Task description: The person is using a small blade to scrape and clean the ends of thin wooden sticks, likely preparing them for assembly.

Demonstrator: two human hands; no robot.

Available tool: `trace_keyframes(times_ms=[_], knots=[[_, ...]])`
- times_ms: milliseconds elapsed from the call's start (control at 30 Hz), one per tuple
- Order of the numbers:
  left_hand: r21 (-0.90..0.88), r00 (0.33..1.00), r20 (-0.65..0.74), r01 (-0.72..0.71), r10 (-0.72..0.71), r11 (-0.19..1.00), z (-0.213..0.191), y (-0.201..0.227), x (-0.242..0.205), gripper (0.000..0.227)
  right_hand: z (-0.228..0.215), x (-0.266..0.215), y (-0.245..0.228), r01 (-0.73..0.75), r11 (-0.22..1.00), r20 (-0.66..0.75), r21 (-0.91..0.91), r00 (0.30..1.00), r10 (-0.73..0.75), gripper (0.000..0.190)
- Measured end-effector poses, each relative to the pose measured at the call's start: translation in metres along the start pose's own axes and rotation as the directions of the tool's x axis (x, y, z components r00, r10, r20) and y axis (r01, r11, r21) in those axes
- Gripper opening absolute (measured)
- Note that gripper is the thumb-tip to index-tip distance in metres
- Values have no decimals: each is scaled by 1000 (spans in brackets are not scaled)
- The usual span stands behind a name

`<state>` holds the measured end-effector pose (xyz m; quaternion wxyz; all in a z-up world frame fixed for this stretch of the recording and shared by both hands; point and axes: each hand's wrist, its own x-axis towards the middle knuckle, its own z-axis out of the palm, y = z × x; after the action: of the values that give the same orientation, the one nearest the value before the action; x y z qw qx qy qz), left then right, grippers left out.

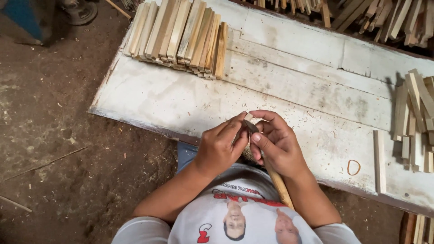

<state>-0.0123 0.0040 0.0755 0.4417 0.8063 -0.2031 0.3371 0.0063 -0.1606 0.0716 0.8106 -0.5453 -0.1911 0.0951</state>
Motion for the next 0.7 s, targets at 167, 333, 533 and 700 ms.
trace_keyframes(times_ms=[167,333,533,700], knots=[[-45,1000,-2,14,-14,999,-4,8,7,23,-13,0,8,11,1000,-13,3,1000,-11,37],[-65,999,-35,20,-22,998,2,0,2,27,-25,2,13,22,1000,6,-6,1000,-22,33],[-307,995,-53,65,-85,949,-2,-3,-9,25,-65,6,11,33,997,-72,-71,997,-38,35],[-724,948,49,251,-316,642,16,-32,-26,21,-31,-5,7,-71,994,66,89,996,65,43]])
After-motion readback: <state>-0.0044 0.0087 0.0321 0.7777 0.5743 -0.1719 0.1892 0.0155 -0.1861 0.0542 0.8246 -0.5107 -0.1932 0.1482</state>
